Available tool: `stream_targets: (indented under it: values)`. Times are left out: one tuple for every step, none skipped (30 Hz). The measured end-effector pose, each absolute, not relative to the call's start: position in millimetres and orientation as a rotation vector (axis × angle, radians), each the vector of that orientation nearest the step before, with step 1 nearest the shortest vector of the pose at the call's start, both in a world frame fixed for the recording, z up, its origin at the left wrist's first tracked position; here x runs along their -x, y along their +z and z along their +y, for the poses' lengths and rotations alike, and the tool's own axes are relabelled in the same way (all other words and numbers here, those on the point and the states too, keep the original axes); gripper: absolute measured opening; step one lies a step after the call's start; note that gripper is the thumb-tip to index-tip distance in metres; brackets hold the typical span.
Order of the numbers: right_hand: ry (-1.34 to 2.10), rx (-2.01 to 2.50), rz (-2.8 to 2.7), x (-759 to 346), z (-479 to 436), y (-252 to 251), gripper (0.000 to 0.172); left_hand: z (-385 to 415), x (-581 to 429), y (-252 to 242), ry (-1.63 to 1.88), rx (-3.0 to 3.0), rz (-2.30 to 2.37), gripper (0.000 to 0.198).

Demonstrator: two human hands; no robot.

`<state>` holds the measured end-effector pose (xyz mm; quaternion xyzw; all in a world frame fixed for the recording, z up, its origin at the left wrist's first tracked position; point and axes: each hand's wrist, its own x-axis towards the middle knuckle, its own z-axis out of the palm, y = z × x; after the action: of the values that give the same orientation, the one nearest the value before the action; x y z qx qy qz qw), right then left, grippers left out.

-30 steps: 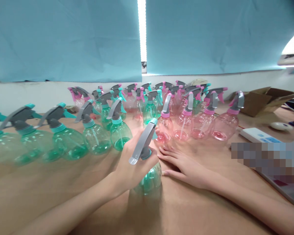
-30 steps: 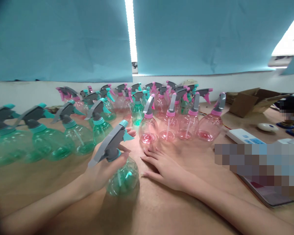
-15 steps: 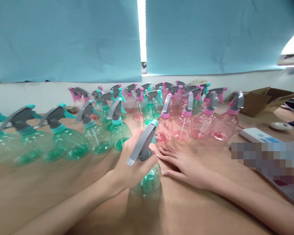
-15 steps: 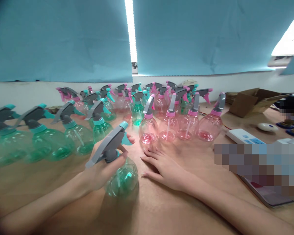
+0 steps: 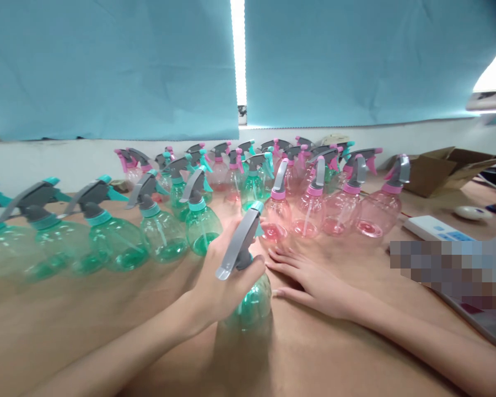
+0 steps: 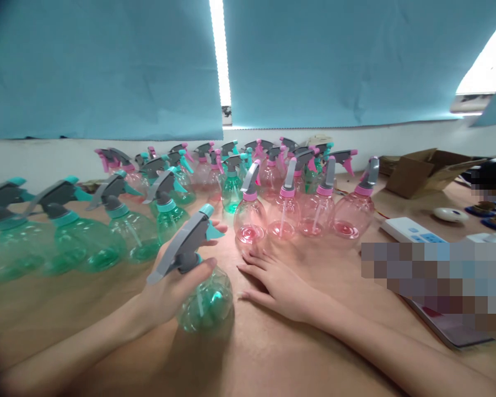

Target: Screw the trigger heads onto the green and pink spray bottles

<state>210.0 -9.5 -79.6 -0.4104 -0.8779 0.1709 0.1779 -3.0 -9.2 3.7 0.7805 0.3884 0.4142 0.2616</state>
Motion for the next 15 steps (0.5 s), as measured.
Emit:
stream_targets:
  values:
    - [0.483,1.156,-2.484,-210.0,-9.4,-79.7,0.061,-9.2,2.8,2.7,1.124,-2.118,1.057,0.029]
    - [0.482,1.154,-2.485,-210.0,-9.2,-79.8,0.061,-9.2,2.6,1.7,1.130,-2.122,1.066,0.032]
    - [0.481,1.153,-2.487,-210.0,-9.1,-79.8,0.062,-9.3,2.3,0.8,1.133,-2.124,1.078,0.032]
    - [0.480,1.152,-2.489,-210.0,-9.0,-79.7,0.062,-9.5,2.1,-0.1,1.139,-2.127,1.085,0.030]
    - [0.479,1.152,-2.491,-209.9,-8.9,-79.7,0.063,-9.7,2.0,-0.9,1.142,-2.131,1.090,0.027]
    - [0.478,1.152,-2.493,-209.9,-8.9,-79.6,0.063,-9.8,1.9,-1.6,1.147,-2.134,1.095,0.025]
    - [0.478,1.151,-2.495,-209.9,-8.9,-79.4,0.063,-9.9,1.9,-2.2,1.153,-2.135,1.099,0.024]
    - [0.478,1.151,-2.497,-209.8,-8.9,-79.2,0.063,-10.0,1.9,-2.8,1.161,-2.130,1.101,0.022]
    - [0.479,1.153,-2.499,-209.8,-9.0,-79.0,0.063,-10.0,2.0,-3.5,1.165,-2.120,1.100,0.021]
    - [0.480,1.154,-2.501,-209.8,-9.0,-78.8,0.063,-9.9,2.0,-4.0,1.173,-2.109,1.094,0.021]
    - [0.482,1.156,-2.504,-209.9,-8.9,-78.6,0.064,-9.9,2.0,-4.6,1.181,-2.096,1.084,0.021]
    - [0.484,1.157,-2.508,-209.9,-8.8,-78.4,0.064,-9.9,2.0,-5.0,1.187,-2.084,1.071,0.022]
    - [0.485,1.159,-2.513,-210.0,-8.7,-78.2,0.064,-9.9,1.8,-5.3,1.189,-2.073,1.058,0.025]
    - [0.485,1.160,-2.520,-210.1,-8.6,-77.9,0.064,-10.0,1.6,-5.4,1.187,-2.062,1.052,0.029]
    - [0.485,1.161,-2.527,-210.1,-8.4,-77.6,0.064,-10.1,1.3,-5.5,1.183,-2.052,1.051,0.033]
